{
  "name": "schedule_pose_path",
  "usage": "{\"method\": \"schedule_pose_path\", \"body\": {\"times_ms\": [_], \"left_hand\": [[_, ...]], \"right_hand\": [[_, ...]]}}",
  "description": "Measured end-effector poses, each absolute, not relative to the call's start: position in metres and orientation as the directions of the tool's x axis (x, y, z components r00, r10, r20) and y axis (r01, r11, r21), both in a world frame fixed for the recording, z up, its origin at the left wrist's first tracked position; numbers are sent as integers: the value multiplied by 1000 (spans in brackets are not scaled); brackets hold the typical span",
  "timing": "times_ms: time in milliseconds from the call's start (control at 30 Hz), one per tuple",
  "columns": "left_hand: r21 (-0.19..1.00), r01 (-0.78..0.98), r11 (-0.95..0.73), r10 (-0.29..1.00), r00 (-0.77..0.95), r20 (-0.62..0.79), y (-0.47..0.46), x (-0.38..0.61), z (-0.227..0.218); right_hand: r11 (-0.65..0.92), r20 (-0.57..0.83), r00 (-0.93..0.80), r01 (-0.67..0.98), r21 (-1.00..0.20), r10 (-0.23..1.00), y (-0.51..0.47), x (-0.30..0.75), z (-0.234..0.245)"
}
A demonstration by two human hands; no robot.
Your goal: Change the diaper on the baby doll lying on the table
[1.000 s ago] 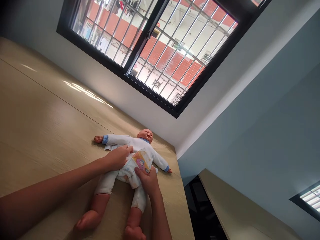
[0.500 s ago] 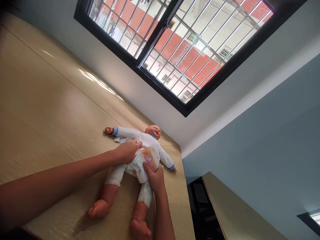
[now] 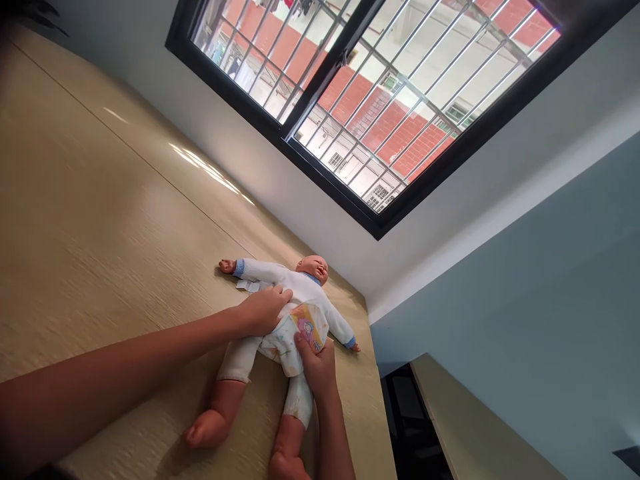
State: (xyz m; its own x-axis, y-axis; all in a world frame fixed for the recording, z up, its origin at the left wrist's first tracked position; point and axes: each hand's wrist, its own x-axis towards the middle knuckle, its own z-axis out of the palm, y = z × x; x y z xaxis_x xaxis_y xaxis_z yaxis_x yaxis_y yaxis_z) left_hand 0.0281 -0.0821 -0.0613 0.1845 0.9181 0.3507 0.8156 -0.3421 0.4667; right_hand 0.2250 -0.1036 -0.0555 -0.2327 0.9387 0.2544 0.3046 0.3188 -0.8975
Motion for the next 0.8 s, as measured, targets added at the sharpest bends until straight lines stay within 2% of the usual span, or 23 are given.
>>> {"method": "schedule_pose_path", "body": {"times_ms": [133,367,533,667,733,800], "left_hand": [[467,805,-365,910,203,360,-80,29,-62],[582,665,-468,879,280,386,-74,23,-56],[719,386,-578,786,500,363,-79,12,-33],[894,68,-442,632,731,257,-82,6,-26],[935,42,-353,612,766,197,-78,5,-31],[955,41,-295,648,743,168,-72,5,-38]], "right_hand": [[372,298,-262,305,-876,918,-106,227,-56],[515,380,-367,412,-752,849,-110,233,-47],[544,435,-336,383,-747,835,-116,227,-37],[557,482,-280,381,-738,830,-115,221,-34],[494,421,-271,326,-806,866,-112,222,-32],[403,338,-282,215,-890,898,-109,227,-30]]}}
